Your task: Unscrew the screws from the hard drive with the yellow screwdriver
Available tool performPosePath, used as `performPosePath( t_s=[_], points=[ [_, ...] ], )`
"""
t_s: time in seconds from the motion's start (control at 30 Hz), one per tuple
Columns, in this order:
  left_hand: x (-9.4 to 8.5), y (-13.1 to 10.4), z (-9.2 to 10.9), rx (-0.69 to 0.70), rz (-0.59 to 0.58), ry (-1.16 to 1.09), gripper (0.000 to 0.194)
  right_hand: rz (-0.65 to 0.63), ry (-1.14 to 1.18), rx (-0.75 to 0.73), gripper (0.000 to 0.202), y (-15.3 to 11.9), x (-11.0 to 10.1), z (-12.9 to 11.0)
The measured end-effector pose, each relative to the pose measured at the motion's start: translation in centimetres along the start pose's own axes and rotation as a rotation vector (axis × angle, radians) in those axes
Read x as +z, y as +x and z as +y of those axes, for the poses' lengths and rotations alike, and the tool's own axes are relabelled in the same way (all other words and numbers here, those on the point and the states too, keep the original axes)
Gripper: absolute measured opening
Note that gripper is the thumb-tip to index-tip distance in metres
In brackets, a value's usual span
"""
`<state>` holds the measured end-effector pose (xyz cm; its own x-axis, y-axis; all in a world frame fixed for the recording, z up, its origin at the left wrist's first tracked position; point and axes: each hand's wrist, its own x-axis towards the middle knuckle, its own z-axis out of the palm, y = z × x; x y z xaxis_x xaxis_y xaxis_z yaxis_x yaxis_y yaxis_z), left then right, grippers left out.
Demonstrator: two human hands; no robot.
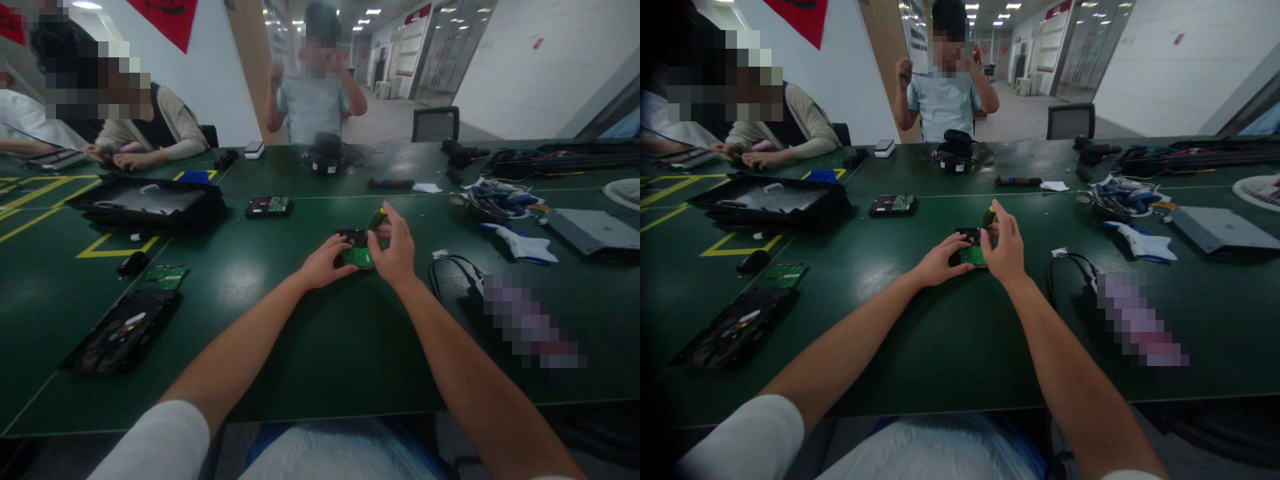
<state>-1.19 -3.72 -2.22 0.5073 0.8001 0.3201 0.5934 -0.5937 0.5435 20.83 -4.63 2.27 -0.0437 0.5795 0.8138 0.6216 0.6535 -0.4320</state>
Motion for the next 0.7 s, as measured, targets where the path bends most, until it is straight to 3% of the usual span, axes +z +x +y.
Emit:
performPosePath(
  t_s=[0.7],
  points=[
    [-0.26, -0.03, 0.33, -0.014, -0.008, -0.018, 0.066, -0.016, 0.005, 0.032, 0.063, -0.05, -0.03, 0.06]
  ],
)
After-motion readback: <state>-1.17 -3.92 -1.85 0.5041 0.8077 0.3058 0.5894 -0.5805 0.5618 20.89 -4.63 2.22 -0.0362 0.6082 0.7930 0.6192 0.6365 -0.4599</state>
